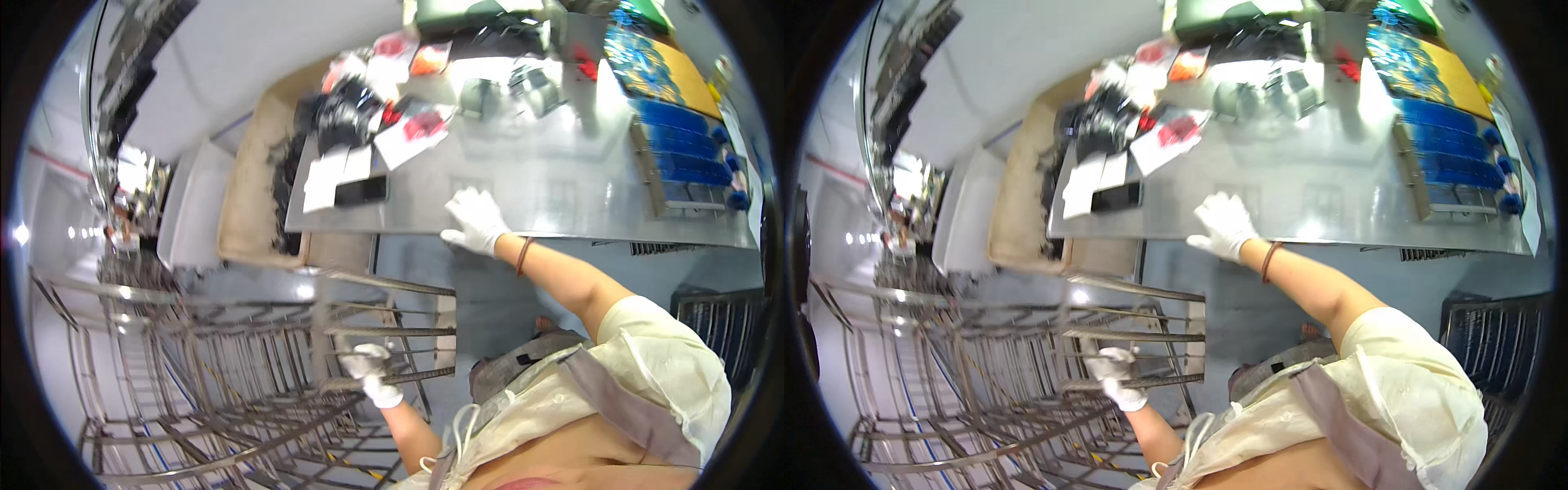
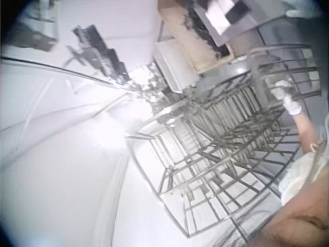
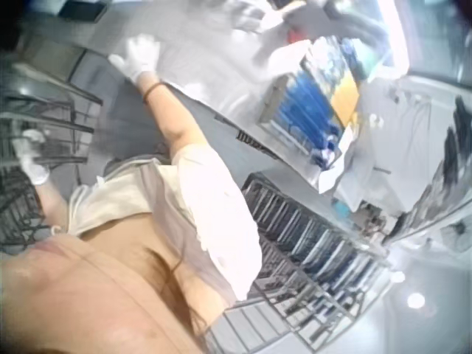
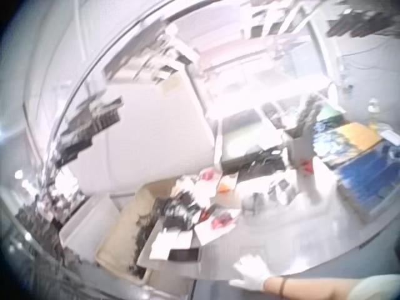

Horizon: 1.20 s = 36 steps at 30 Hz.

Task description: The person assembles small blue decorative items onto metal racks at a stainless steel workbench. They pick up the blue items, attach them to the racks, and place the completed racks onto a nearby metal shelving unit.

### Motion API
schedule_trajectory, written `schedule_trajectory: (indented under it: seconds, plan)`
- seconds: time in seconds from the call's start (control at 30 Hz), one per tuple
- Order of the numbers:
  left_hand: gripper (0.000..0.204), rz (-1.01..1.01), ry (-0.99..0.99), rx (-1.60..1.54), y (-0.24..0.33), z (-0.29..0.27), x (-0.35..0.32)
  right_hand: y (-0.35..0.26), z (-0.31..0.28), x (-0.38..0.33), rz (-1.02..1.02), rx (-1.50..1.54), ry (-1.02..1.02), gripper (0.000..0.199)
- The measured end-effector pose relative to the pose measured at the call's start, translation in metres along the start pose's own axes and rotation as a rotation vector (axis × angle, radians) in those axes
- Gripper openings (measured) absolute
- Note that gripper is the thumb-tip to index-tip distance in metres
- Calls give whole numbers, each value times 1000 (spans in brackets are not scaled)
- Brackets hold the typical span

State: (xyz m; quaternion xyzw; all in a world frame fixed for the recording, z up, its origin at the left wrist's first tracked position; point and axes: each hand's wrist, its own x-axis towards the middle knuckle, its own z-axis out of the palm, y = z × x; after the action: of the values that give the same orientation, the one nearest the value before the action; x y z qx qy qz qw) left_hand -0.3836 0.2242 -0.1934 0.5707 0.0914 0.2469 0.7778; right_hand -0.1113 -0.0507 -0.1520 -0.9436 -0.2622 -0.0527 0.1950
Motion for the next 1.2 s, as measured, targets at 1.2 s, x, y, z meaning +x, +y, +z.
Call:
schedule_trajectory:
  seconds: [1.2]
  plan:
    - [34, -642, -679, -263, -104, 517, 256, 255, -198, 69, 502, 178, 334, 95]
